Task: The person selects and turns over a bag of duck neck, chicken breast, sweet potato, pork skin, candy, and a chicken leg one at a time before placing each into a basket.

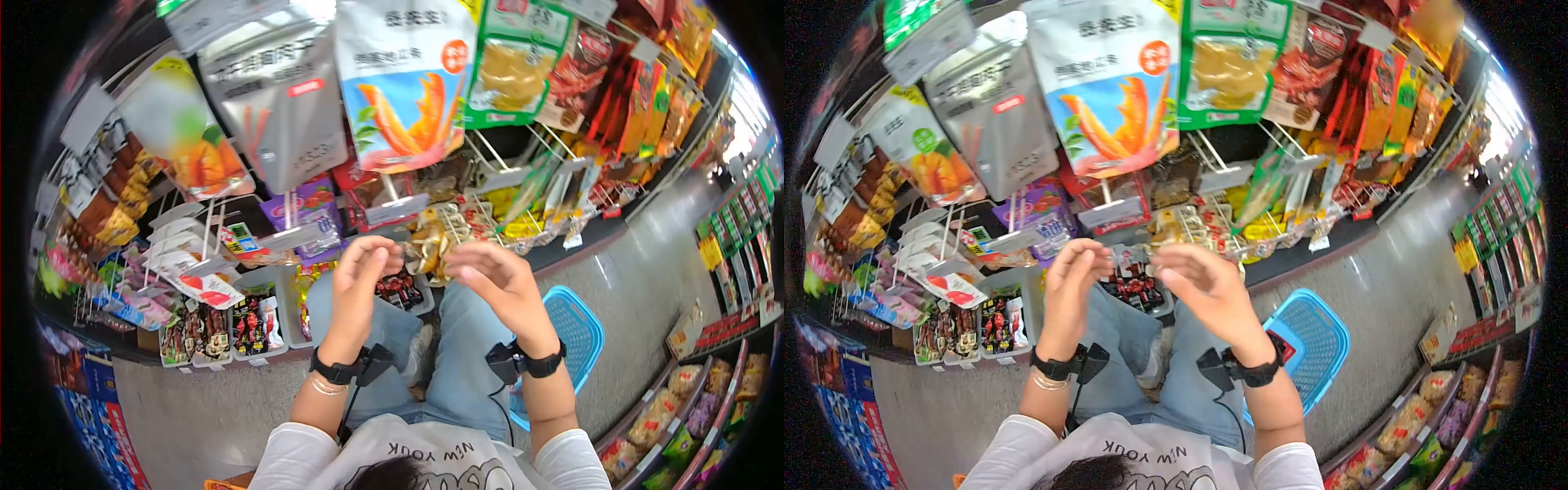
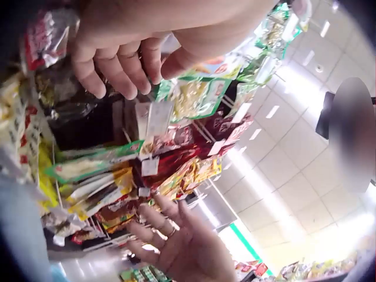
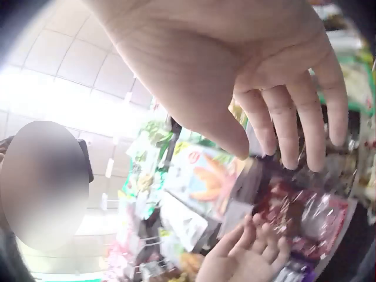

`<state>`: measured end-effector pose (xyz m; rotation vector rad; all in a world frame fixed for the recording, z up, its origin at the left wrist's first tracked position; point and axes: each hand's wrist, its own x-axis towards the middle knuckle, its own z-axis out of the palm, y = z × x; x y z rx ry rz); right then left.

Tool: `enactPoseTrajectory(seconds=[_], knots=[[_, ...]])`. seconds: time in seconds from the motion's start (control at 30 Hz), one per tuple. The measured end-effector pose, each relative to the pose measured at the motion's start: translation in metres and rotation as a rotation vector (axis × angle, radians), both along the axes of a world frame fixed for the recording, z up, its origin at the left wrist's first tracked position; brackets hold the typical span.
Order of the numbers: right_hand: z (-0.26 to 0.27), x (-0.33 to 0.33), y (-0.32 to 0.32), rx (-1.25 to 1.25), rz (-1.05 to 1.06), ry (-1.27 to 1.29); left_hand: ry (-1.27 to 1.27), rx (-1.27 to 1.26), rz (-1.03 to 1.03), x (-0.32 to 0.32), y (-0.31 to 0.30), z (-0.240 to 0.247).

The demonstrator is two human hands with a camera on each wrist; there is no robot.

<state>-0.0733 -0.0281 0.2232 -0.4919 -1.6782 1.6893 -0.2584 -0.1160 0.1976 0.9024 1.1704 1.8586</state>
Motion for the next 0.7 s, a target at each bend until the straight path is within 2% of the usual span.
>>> enactPoseTrajectory(seconds=[0.13,0.2,0.3,0.4,0.5,0.63,0.7], knots=[[0.039,-0.066,-0.004,0.082,0.083,0.135,0.06,0.161,0.224,-0.035,-0.023,0.029],[0.055,-0.091,-0.004,0.065,0.079,0.176,0.049,0.256,0.274,-0.052,-0.025,0.041],[0.058,-0.124,0.004,0.182,-0.004,0.229,0.081,0.329,0.386,-0.068,-0.024,0.065],[0.063,-0.144,0.006,0.247,-0.069,0.229,0.324,0.279,0.588,-0.088,-0.016,0.077],[0.058,-0.158,0.011,0.255,-0.076,0.239,0.348,0.298,0.623,-0.102,-0.002,0.083],[0.056,-0.163,0.01,0.215,-0.061,0.235,0.268,0.198,0.503,-0.104,-0.004,0.09],[0.053,-0.163,0.009,0.196,-0.085,0.241,0.233,0.275,0.441,-0.1,-0.009,0.091]])
